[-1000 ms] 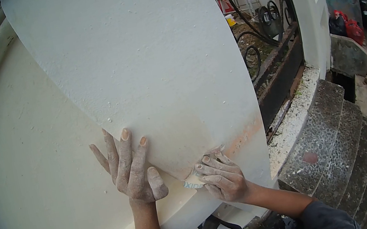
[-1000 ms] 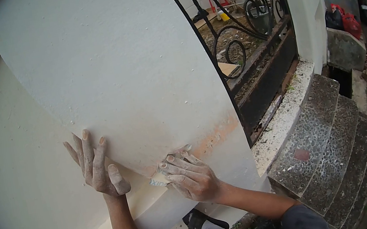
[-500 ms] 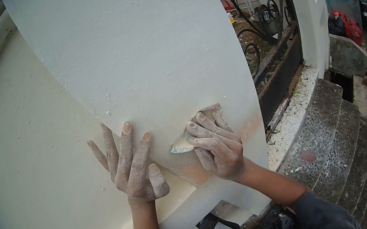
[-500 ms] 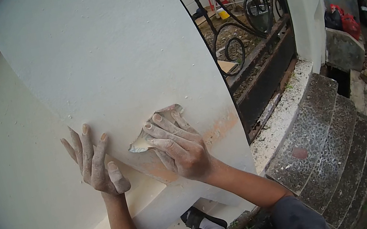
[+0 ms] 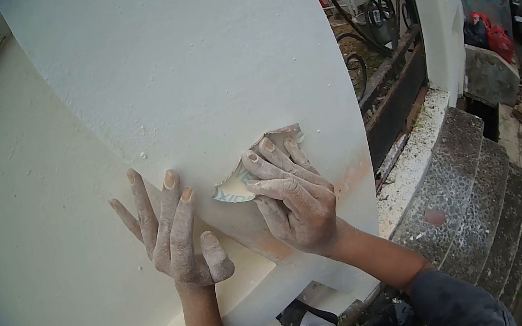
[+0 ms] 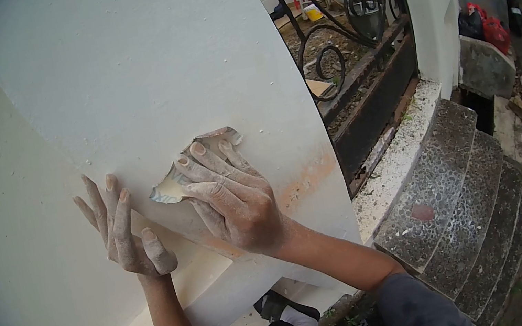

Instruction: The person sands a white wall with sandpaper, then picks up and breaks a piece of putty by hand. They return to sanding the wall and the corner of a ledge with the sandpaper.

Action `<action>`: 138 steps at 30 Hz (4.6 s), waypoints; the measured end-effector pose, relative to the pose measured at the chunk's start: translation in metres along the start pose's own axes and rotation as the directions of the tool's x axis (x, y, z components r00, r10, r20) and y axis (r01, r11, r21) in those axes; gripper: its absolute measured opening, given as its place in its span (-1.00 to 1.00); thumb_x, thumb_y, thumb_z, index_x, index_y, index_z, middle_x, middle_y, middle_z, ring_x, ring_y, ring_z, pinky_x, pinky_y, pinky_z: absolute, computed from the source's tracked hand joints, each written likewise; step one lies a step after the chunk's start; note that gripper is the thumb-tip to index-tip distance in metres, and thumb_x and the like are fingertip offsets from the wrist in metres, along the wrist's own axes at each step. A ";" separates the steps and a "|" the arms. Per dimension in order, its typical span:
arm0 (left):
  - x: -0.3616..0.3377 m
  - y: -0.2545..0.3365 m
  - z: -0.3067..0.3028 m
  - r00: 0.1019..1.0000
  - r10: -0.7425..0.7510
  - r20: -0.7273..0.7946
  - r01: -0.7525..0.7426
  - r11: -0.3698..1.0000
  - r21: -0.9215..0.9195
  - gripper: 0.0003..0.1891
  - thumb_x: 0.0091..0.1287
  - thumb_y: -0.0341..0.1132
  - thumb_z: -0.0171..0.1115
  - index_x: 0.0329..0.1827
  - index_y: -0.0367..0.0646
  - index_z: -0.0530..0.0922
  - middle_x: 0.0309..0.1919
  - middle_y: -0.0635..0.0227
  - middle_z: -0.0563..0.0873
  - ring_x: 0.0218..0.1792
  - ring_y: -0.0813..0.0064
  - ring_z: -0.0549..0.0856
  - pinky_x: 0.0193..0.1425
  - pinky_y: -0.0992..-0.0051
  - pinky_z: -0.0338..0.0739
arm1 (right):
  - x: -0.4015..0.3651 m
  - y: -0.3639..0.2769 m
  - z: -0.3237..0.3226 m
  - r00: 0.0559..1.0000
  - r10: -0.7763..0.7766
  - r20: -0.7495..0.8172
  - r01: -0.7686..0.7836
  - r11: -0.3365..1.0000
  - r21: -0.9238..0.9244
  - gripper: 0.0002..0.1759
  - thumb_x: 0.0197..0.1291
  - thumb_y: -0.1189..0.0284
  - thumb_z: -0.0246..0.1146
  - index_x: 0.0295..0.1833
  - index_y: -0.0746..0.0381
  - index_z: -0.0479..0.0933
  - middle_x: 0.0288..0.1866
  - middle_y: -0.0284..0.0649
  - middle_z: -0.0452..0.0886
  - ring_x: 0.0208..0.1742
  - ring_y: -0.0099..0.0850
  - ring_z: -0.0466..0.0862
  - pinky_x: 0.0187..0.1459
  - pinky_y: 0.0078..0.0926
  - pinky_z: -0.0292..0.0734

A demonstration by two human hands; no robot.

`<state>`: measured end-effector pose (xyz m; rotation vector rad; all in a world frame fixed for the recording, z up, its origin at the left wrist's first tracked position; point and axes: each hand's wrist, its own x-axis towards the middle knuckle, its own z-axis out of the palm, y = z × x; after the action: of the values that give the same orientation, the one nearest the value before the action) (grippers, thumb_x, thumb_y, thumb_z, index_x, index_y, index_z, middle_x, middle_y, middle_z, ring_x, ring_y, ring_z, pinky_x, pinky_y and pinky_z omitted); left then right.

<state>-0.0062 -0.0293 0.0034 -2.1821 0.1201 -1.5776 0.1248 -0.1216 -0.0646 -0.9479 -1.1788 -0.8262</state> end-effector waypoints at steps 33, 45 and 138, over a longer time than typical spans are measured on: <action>-0.002 -0.003 0.001 1.000 -0.002 0.016 0.000 0.994 0.106 -0.68 0.23 -0.17 -0.12 -0.17 0.03 0.61 0.09 0.25 0.58 0.29 0.02 0.33 0.43 -0.09 -0.18 | 0.005 0.010 -0.005 0.999 -0.049 0.013 0.049 0.998 -0.031 -0.87 0.06 0.53 0.24 -0.24 0.21 0.51 0.01 -0.10 0.60 0.19 -0.17 0.49 0.26 -0.03 0.22; -0.002 -0.001 0.006 0.996 -0.074 -0.047 0.076 0.996 0.048 -0.58 -0.20 -0.34 -0.07 -0.27 0.20 0.65 0.04 0.50 0.62 0.29 0.16 0.35 0.48 -0.02 -0.25 | 0.010 0.007 -0.013 0.997 -0.022 0.070 0.023 1.000 -0.009 -0.88 0.07 0.62 0.20 -0.24 0.23 0.50 -0.02 -0.03 0.60 0.20 -0.07 0.46 0.29 0.01 0.15; 0.008 -0.013 -0.014 0.979 -0.204 -0.020 0.191 0.944 -0.270 -0.26 0.14 0.41 -0.39 -0.24 0.09 0.68 -0.08 0.43 0.68 0.31 0.14 0.32 0.42 -0.11 -0.35 | -0.007 -0.032 0.027 0.980 -0.137 0.142 0.131 0.990 0.047 -0.94 0.09 0.51 0.20 -0.28 0.19 0.51 0.06 -0.16 0.58 0.19 -0.23 0.50 0.27 0.03 0.18</action>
<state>-0.0185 -0.0244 0.0193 -2.4268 0.1387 -1.8165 0.0841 -0.1083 -0.0635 -0.9172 -1.3920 -0.8502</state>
